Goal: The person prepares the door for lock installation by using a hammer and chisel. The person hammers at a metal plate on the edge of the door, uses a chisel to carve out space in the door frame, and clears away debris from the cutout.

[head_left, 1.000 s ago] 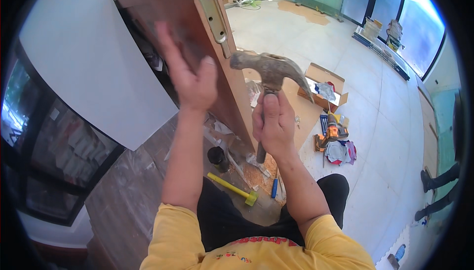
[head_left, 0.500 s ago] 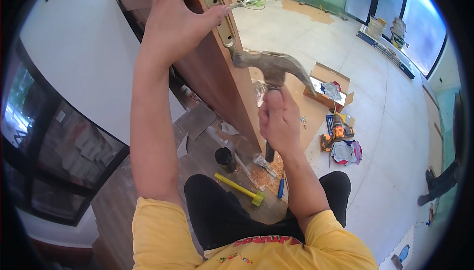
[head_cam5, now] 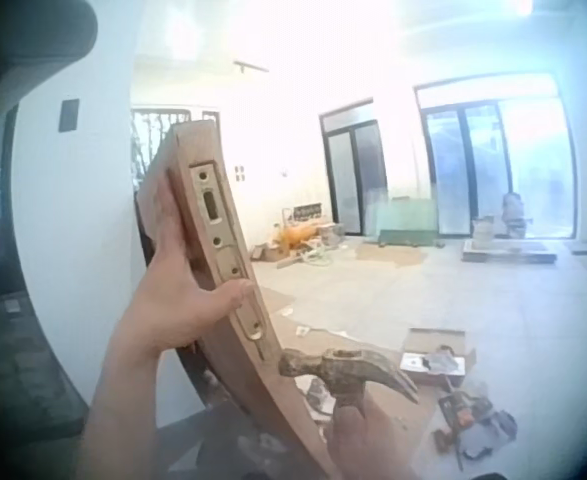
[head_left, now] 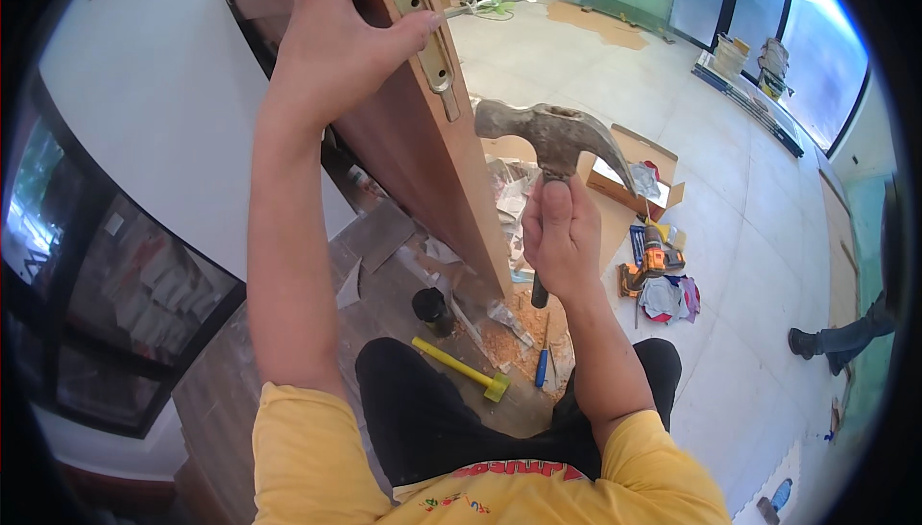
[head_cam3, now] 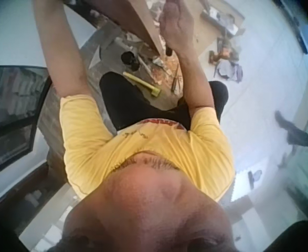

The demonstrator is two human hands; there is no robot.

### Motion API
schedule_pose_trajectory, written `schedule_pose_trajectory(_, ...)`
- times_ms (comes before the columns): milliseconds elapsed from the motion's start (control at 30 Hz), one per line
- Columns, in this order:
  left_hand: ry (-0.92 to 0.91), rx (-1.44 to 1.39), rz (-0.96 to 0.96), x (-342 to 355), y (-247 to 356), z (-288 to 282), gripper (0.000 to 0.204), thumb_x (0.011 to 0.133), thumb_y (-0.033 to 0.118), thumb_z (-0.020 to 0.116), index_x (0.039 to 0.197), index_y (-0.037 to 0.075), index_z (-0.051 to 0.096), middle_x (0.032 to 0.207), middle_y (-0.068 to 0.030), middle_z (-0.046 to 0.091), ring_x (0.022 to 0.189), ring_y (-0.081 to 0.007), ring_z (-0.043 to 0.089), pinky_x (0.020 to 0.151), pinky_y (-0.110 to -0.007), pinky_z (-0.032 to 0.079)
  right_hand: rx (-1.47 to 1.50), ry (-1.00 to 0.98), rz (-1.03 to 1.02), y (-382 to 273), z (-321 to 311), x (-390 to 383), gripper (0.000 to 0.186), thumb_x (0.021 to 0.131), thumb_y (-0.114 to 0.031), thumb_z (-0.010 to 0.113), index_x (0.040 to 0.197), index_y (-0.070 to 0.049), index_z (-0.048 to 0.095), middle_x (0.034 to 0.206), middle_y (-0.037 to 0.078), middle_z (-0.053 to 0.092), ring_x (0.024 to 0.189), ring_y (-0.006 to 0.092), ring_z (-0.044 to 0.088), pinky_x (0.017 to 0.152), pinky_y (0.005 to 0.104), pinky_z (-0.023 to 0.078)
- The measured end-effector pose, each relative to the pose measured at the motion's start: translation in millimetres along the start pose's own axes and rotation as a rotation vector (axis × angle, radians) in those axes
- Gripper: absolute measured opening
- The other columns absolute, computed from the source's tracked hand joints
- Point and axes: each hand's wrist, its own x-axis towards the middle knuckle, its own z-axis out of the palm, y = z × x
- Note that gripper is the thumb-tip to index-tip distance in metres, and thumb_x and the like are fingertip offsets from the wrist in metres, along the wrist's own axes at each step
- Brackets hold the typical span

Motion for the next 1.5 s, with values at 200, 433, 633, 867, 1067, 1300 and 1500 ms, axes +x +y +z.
schedule_pose_trajectory(200, -0.027, -0.206, -0.028, 0, 20, 0, 0.121, 0.073, 0.017, 0.073, 0.149, -0.001, -0.020, 0.156, -0.0283, 0.006, 0.139, -0.0366, 0.031, 0.113, -0.038, 0.034, 0.139, -0.013, -0.067, -11, -5, -4, 0.037, 0.104, -0.038, 0.043, 0.107, -0.002, 0.052, 0.064, -0.001, 0.050, 0.056, 0.0056, 0.046, 0.050, 0.0228, 0.038)
schedule_pose_trajectory(433, -0.035, -0.147, -0.088, 1, 16, -1, 0.121, 0.073, 0.016, 0.072, 0.149, 0.000, -0.020, 0.157, -0.0294, 0.003, 0.141, -0.0373, 0.028, 0.112, -0.039, 0.035, 0.078, -0.069, -0.039, -7, 2, 14, 0.044, 0.103, -0.045, 0.042, 0.106, -0.001, 0.051, 0.061, -0.002, 0.045, 0.050, 0.0048, 0.042, 0.045, 0.0200, 0.033)
schedule_pose_trajectory(633, -0.004, -0.146, 0.025, 2, 7, 3, 0.119, 0.074, 0.015, 0.071, 0.149, -0.001, -0.021, 0.157, -0.0288, 0.004, 0.136, -0.0360, 0.035, 0.110, -0.038, 0.038, 0.369, 0.153, -0.350, -2, 16, 1, 0.050, 0.098, -0.055, 0.046, 0.093, -0.006, 0.049, 0.056, 0.001, 0.039, 0.040, 0.0108, 0.035, 0.037, 0.0270, 0.030)
schedule_pose_trajectory(867, -0.028, -0.230, -0.046, 3, 2, 1, 0.119, 0.075, 0.013, 0.071, 0.149, 0.000, -0.021, 0.154, -0.0274, 0.013, 0.127, -0.0338, 0.045, 0.104, -0.039, 0.044, -0.014, 0.016, -0.152, -7, 3, 17, 0.043, 0.103, -0.047, 0.039, 0.095, -0.006, 0.050, 0.060, -0.004, 0.045, 0.047, 0.0017, 0.039, 0.042, 0.0186, 0.031)
schedule_pose_trajectory(1067, -0.024, -0.212, -0.045, -1, 19, -3, 0.117, 0.075, 0.012, 0.070, 0.150, -0.001, -0.019, 0.153, -0.0274, 0.016, 0.128, -0.0339, 0.045, 0.103, -0.038, 0.044, -0.060, 0.017, -0.090, -11, -2, 6, 0.031, 0.103, -0.025, 0.045, 0.116, 0.002, 0.049, 0.065, 0.002, 0.050, 0.058, 0.0099, 0.049, 0.053, 0.0247, 0.039)
schedule_pose_trajectory(1300, -0.015, -0.277, 0.008, 0, -4, 12, 0.118, 0.074, 0.011, 0.070, 0.150, -0.001, -0.019, 0.153, -0.0275, 0.016, 0.131, -0.0342, 0.042, 0.108, -0.038, 0.039, -0.440, 0.058, -0.202, -3, 13, 30, 0.030, 0.101, -0.028, 0.047, 0.098, 0.001, 0.052, 0.066, 0.014, 0.056, 0.061, 0.0352, 0.057, 0.058, 0.0402, 0.044)
schedule_pose_trajectory(1500, 0.006, -0.214, 0.002, 0, 4, 5, 0.120, 0.075, 0.011, 0.071, 0.149, 0.002, -0.022, 0.154, -0.0289, 0.018, 0.136, -0.0366, 0.037, 0.112, -0.040, 0.034, -0.156, 0.024, -0.160, -14, 0, 9, 0.039, 0.104, -0.042, 0.041, 0.098, -0.004, 0.050, 0.063, -0.004, 0.045, 0.055, 0.0037, 0.043, 0.048, 0.0199, 0.035)
